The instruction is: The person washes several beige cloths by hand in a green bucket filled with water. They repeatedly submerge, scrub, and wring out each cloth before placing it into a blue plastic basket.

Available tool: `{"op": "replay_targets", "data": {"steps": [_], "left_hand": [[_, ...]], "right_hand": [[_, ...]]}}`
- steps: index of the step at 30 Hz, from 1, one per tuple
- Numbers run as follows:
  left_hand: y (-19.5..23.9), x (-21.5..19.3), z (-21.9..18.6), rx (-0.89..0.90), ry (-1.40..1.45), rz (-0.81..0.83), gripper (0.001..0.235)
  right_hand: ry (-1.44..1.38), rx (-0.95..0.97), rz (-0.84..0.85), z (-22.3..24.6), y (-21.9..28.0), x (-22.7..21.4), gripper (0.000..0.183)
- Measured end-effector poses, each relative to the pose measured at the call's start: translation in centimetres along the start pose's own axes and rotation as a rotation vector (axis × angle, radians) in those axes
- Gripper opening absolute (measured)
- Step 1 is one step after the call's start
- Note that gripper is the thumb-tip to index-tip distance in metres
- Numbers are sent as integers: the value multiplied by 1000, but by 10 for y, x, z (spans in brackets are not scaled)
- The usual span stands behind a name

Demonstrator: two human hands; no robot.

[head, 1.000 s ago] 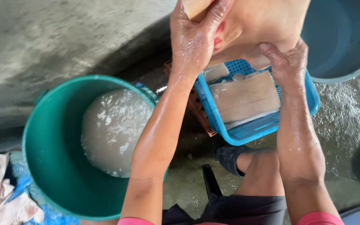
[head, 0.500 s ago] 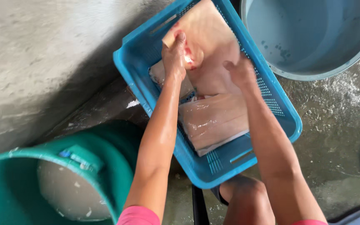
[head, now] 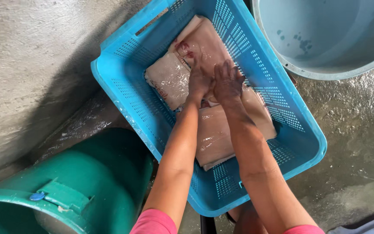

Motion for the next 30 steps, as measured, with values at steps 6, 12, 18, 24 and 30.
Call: {"op": "replay_targets", "data": {"steps": [6, 12, 18, 24, 30], "left_hand": [[31, -29, -40, 175, -95, -58, 108], [72, -132, -96, 198, 3, -222, 104], [158, -281, -138, 284, 20, -334, 101], [275, -418, -142, 319, -119, -519, 95], [408, -496, -58, 140, -55, -613, 69]], "right_hand": [[-78, -72, -129, 12, 27, -40, 65], [-544, -77, -138, 59, 92, -143, 93], [-294, -667, -547, 153, 177, -221, 75], [-762, -578, -362, 238, 287, -277, 83], [-685, -1006, -401, 336, 392, -245, 78]]}}
Point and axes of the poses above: each hand's wrist, its own y-axis away from the middle knuckle, its own x-axis out of the palm, z = x × y, the point moved 7 cm from there along -y, towards the middle knuckle, and after that the axes turned 11 degrees about -y, right-handed, at the moved point
